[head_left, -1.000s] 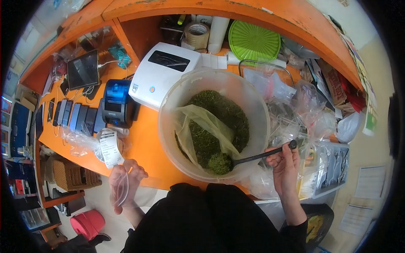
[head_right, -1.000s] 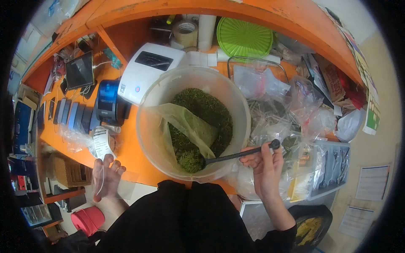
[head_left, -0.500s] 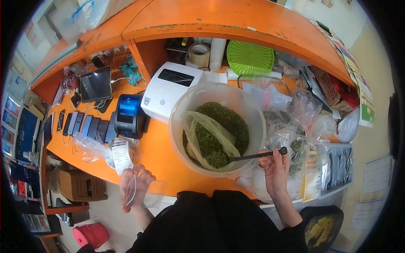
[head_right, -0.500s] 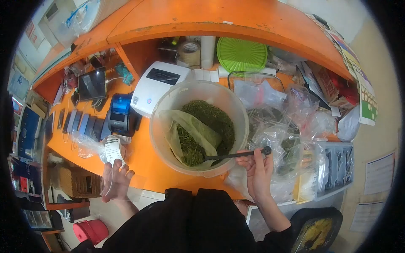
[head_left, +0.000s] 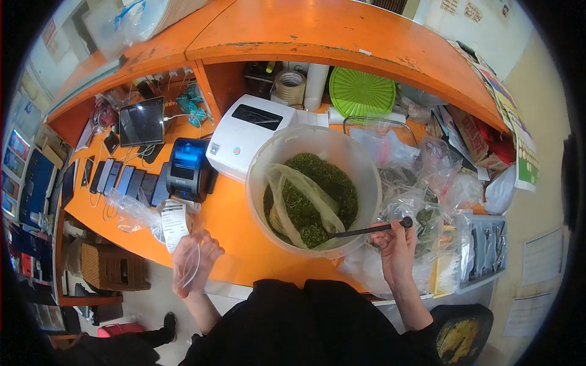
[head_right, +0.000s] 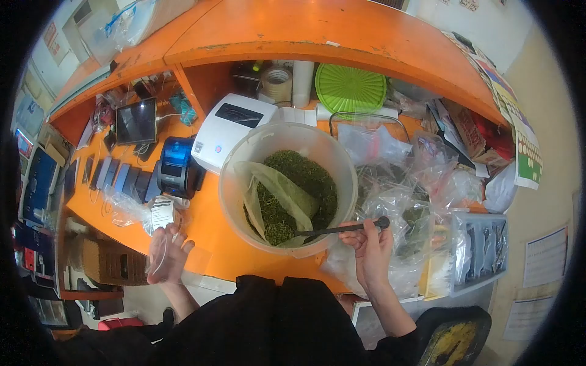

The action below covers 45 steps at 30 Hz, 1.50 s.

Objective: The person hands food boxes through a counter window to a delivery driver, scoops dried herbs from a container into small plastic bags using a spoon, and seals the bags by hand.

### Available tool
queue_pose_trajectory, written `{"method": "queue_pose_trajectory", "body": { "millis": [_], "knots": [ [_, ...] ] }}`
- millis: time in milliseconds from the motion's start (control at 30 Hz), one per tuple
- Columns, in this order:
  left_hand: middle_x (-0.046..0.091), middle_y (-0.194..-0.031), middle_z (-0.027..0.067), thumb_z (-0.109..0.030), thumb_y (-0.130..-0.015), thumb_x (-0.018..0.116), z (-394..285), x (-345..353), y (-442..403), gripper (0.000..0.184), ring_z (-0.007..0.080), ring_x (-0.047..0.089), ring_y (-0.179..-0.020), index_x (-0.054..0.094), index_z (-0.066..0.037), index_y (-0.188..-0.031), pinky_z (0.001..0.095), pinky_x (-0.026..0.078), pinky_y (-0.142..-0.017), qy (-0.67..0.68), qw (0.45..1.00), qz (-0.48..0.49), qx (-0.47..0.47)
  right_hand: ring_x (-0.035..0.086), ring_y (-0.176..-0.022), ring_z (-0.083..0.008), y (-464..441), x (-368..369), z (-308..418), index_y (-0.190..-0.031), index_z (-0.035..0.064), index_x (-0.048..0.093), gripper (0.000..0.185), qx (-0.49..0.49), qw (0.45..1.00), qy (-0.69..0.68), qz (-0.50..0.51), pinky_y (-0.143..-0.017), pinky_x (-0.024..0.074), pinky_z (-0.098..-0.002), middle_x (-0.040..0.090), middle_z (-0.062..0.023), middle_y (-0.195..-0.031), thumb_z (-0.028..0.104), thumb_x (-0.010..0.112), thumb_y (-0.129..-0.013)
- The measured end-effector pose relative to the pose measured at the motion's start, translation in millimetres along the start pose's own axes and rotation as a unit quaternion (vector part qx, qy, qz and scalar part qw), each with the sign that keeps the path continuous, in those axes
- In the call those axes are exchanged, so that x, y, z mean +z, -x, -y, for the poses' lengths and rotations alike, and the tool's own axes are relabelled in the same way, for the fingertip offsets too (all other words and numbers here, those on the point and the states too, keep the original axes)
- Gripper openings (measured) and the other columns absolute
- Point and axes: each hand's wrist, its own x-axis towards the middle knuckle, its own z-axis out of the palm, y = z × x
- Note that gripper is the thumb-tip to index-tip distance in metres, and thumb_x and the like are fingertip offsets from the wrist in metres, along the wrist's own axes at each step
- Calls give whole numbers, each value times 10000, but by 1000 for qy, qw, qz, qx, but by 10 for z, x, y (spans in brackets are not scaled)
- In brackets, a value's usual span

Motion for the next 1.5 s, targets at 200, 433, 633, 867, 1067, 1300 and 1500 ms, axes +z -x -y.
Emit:
{"method": "queue_pose_trajectory", "body": {
  "millis": [200, 433, 633, 867, 1067, 1300, 1500],
  "knots": [
    [399, -1167, 128, -401, -498, 846, -22, 93, -128, 908, 257, 432, -1097, 433, 15, -1191, 391, 371, -912, -46, 998, -38, -1, 639, -663, -210, -34, 33, 12, -948, 37, 399, 74, 1, 1000, 4, -7, -594, 535, -256, 612, -218, -859, 109, 410, -933],
    [466, -1123, 133, -384, -549, 814, -65, 201, -317, 892, 239, 466, -1093, 403, 26, -1226, 354, 353, -947, -132, 991, -7, -4, 636, -652, -214, -87, 17, 69, -960, 32, 392, 94, -3, 999, 30, 18, -572, 527, -252, 610, -220, -856, 119, 416, -933],
    [497, -1117, 123, -286, -545, 826, -123, 404, -604, 948, 244, 499, -1087, 315, -5, -1292, 374, 348, -965, -290, 956, 23, 18, 631, -654, -202, -148, 48, 103, -954, 35, 392, 83, -29, 999, 21, 6, -575, 519, -246, 611, -218, -857, 113, 413, -934],
    [589, -987, 132, -186, -608, 797, -97, 813, -1019, 763, 244, 595, -913, 409, -44, -1249, 327, 476, -813, -660, 741, 71, 98, 621, -682, -180, -278, 262, 336, -946, 40, 403, 85, -104, 993, -51, 8, -613, 519, -234, 614, -206, -873, 120, 427, -931],
    [577, -1001, 139, -174, -654, 748, -13, 1021, -1201, 714, 297, 567, -920, 395, -88, -1268, 362, 465, -821, -712, 681, 125, 121, 624, -691, -184, -358, 490, 411, -952, 33, 408, 89, -143, 987, -59, 51, -623, 524, -244, 612, -208, -878, 119, 420, -933],
    [581, -965, 135, -188, -650, 743, 157, 1028, -1304, 695, 299, 565, -897, 409, -93, -1252, 392, 449, -822, -731, 633, 177, 185, 634, -722, -200, -443, 669, 347, -984, 33, 383, 108, -141, 984, -14, 112, -647, 530, -272, 607, -212, -905, 133, 399, -945],
    [615, -1016, 108, -115, -698, 725, 224, 893, -1437, 626, 219, 596, -938, 415, -86, -1241, 337, 449, -870, -560, 817, 115, 74, 628, -814, -230, -470, 890, 613, -981, 21, 390, 97, -241, 915, 101, 306, -731, 522, -305, 592, -213, -961, 107, 405, -941]
  ]
}}
